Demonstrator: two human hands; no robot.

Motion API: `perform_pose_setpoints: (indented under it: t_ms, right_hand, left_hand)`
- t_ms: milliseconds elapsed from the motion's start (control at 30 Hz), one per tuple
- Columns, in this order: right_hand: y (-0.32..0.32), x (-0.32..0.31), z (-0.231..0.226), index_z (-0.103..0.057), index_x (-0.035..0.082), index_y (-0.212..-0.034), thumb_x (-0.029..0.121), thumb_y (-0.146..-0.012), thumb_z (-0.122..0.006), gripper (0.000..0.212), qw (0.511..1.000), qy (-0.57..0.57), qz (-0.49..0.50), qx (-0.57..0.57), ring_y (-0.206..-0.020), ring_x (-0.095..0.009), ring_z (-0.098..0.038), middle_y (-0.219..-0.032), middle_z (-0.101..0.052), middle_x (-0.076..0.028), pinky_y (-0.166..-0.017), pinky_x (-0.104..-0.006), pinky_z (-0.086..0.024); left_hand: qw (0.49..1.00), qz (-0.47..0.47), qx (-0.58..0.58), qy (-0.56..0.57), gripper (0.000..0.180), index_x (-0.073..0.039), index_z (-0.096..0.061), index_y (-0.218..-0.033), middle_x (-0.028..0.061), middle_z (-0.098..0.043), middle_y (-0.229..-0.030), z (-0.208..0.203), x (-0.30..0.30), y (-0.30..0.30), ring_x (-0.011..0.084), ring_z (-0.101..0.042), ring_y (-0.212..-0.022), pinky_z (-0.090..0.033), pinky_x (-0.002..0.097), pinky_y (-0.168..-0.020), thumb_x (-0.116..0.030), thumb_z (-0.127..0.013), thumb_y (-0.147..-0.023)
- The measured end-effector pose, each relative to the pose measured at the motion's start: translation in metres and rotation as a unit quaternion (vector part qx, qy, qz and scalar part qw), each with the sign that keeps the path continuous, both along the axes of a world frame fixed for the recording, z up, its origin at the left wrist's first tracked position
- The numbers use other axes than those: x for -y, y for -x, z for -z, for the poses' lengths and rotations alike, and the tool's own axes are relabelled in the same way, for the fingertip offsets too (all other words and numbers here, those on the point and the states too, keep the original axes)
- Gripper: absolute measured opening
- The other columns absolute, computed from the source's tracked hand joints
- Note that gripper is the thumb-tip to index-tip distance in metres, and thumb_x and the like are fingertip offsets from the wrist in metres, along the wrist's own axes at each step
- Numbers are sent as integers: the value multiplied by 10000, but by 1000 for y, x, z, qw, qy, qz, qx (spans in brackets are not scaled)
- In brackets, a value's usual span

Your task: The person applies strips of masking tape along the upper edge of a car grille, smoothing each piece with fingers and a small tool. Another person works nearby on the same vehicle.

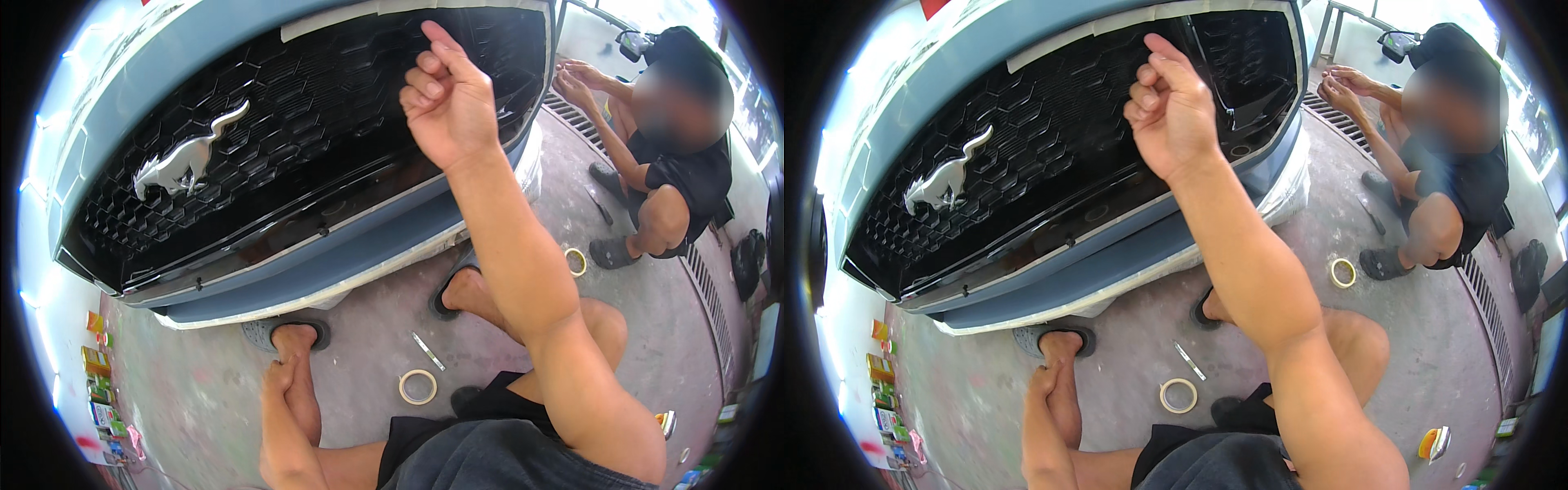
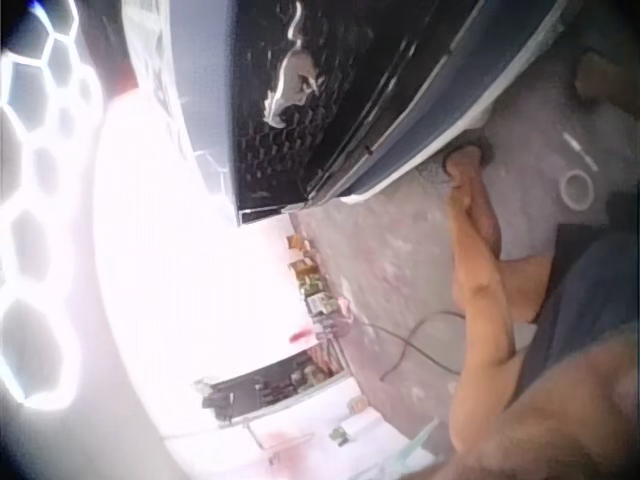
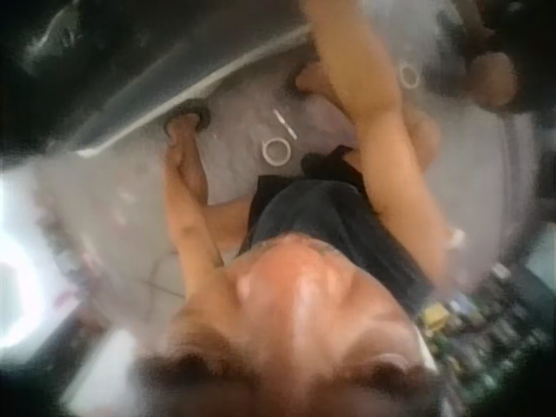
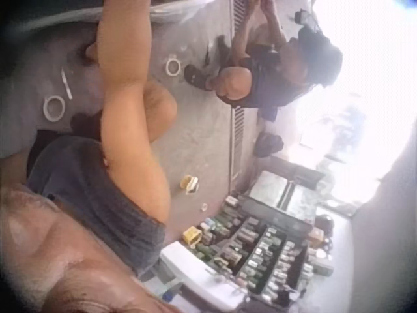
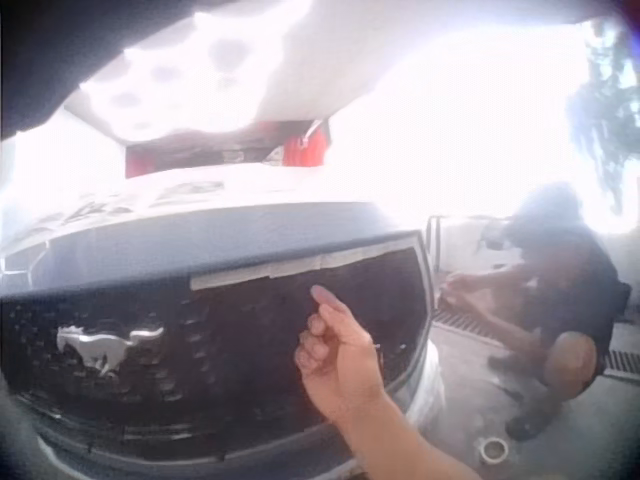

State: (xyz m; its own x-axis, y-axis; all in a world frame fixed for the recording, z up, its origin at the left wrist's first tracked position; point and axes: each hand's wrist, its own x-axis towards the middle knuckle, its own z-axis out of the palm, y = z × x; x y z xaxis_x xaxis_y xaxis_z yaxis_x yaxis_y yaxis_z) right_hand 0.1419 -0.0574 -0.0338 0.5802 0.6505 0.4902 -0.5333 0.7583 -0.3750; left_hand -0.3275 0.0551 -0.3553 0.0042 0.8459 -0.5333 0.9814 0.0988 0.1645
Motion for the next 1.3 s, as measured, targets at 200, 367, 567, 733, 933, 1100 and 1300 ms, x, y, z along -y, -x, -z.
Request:
perform_pose_setpoints:
  t_ms: [200, 367, 567, 733, 933, 1100, 1300]
  right_hand:
    - [3, -24, -3, -549, 121, -1400, 160, -1029, -566, 373, 995, -79, -35, -49, -581, -64, -459, -788, -548, 28, -569, -251, -392]
    - [12, -30, -17, -603, 113, -1246, 143, -1022, -586, 227, 984, -126, -66, -111, -562, -72, -426, -720, -508, 49, -554, -254, -363]
    - [13, -40, -24, -580, 120, -971, 127, -997, -619, 48, 978, -128, -62, -155, -552, -77, -415, -680, -484, 54, -544, -256, -347]
    - [17, -43, -24, -602, 143, -1017, 134, -984, -633, 46, 976, -131, -63, -160, -546, -75, -421, -681, -486, 60, -544, -253, -351]
    - [16, -44, -23, -619, 176, -1048, 157, -961, -656, 96, 982, -115, -37, -148, -534, -66, -429, -688, -496, 72, -544, -251, -362]
    - [14, -42, -25, -598, 119, -1007, 129, -981, -624, 38, 979, -117, -49, -158, -544, -87, -410, -679, -475, 47, -544, -254, -345]
    - [17, -44, -32, -586, 133, -873, 154, -971, -672, 132, 974, -132, -48, -175, -531, -84, -404, -656, -472, 58, -533, -251, -339]
  left_hand:
    - [1000, 0, 4, 2, 1033, 88, -505, -1455, 346, -517, -1460, -6, 6, -5, 446, -471, -1413, -357, 489, -1184, -732, -604, -835]
    - [1000, 3, 11, 1, 1027, 68, -508, -1463, 330, -523, -1466, -4, 6, -4, 438, -470, -1418, -353, 489, -1188, -733, -607, -827]
    - [1000, -3, 3, -3, 1018, 62, -516, -1459, 321, -526, -1468, -18, 14, -12, 435, -478, -1413, -357, 485, -1186, -731, -609, -827]
    - [1000, -3, 7, -9, 1010, 62, -518, -1456, 335, -527, -1458, -17, 14, -9, 439, -477, -1412, -361, 489, -1183, -727, -613, -832]
    - [1000, -2, 6, -7, 1016, 62, -513, -1460, 342, -525, -1456, -19, 15, -11, 444, -476, -1411, -362, 493, -1182, -731, -610, -832]
    - [1000, -4, 0, -6, 1013, 52, -506, -1470, 336, -524, -1461, -14, 13, -10, 443, -474, -1414, -357, 496, -1185, -730, -604, -834]
    - [1000, 0, 4, -8, 1015, 62, -498, -1472, 337, -518, -1466, -7, 10, -5, 440, -471, -1417, -355, 489, -1188, -724, -601, -838]
